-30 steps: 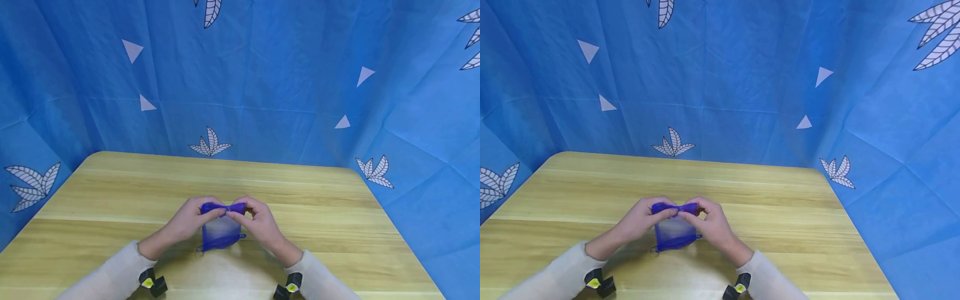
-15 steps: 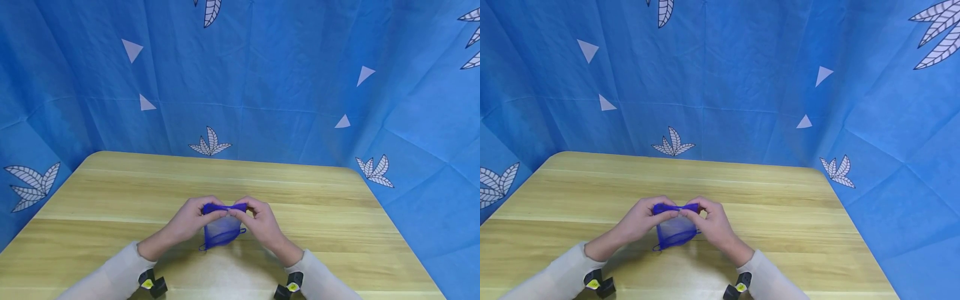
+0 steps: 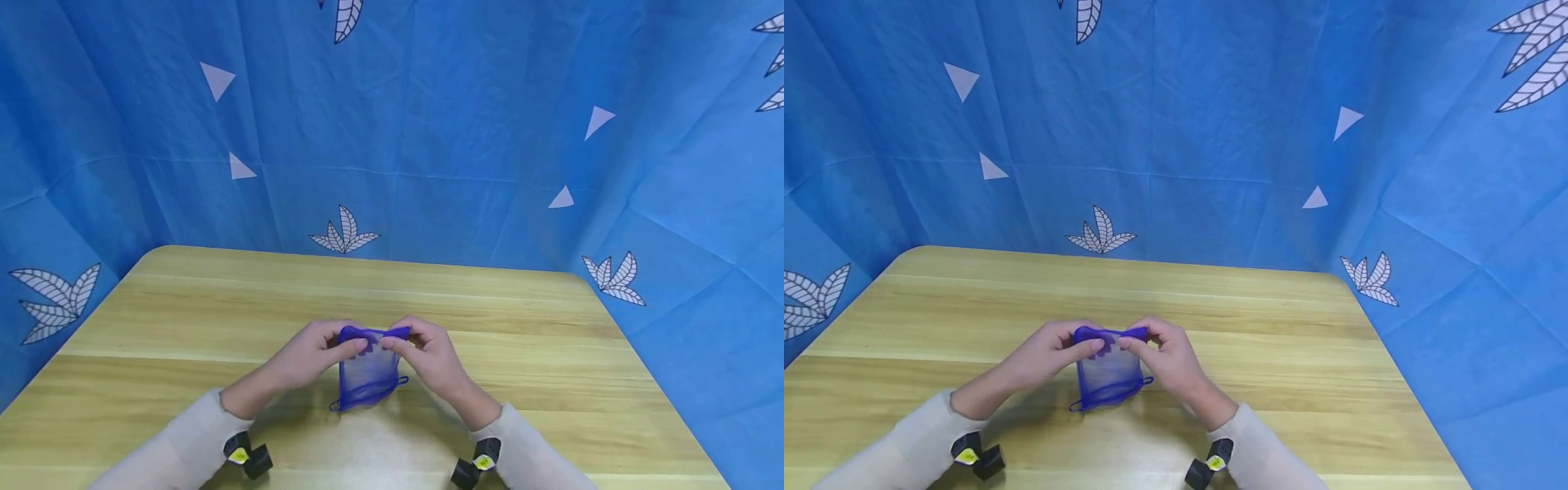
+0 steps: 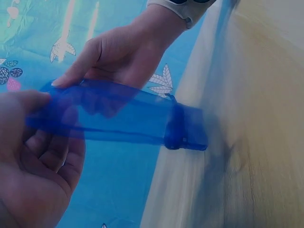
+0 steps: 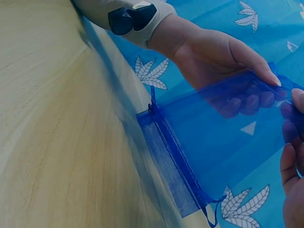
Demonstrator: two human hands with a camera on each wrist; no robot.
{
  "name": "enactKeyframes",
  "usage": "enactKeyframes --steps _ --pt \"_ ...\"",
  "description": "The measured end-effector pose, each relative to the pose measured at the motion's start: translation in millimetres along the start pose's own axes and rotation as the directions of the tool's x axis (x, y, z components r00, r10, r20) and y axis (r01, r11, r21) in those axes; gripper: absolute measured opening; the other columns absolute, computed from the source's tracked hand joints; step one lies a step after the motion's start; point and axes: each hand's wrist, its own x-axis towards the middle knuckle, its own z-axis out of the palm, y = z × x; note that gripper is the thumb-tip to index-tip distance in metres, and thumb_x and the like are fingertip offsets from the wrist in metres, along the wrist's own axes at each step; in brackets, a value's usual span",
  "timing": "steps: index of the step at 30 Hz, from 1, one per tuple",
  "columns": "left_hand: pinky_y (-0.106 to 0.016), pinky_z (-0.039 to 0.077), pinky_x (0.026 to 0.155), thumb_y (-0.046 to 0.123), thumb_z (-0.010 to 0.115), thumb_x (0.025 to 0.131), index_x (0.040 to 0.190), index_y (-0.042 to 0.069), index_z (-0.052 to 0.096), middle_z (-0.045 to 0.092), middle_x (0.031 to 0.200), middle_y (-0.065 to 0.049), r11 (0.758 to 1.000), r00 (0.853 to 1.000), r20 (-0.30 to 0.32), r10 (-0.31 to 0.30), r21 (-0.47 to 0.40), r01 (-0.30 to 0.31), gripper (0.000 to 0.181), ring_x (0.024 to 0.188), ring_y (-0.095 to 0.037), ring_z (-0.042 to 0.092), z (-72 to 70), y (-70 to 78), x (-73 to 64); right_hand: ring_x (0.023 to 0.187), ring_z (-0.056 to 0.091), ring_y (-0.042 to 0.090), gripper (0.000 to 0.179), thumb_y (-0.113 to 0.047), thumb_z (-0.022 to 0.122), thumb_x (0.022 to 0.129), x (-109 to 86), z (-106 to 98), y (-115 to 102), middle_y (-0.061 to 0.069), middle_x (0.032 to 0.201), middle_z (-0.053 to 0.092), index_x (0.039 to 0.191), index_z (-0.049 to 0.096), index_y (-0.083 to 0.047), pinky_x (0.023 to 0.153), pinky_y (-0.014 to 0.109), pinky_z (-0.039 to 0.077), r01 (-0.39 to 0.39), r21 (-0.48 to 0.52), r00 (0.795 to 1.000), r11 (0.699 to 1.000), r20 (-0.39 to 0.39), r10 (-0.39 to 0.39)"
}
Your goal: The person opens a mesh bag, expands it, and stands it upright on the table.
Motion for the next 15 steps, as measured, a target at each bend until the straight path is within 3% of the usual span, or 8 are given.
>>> enactKeyframes --steps 8,15 --pt "-0.027 0.046 0.061 0.029 0.06 0.099 0.084 0.011 0.066 0.061 0.079 -0.002 1.0 0.998 -0.063 0.002 0.023 0.0 0.024 0.07 -0.024 0.053 0.5 3.5 0.1 0.072 0.054 0.013 0.008 -0.005 0.064 0.095 -0.1 -1.6 -1.1 0.001 0.084 0.06 0.095 0.064 0.003 0.063 0.026 0.048 -0.013 0.024 1.0 1.0 0.015 0.012" --pt "-0.024 0.041 0.057 0.025 0.063 0.097 0.084 0.013 0.064 0.057 0.075 -0.001 0.999 0.989 -0.143 0.041 0.038 -0.035 0.018 0.065 -0.015 0.048 1.8 2.2 -0.8 0.073 0.054 0.011 0.008 -0.003 0.065 0.093 1.1 -2.5 -1.1 -0.001 0.083 0.062 0.092 0.064 0.004 0.066 0.024 0.049 -0.032 0.057 0.999 0.998 -0.041 0.035"
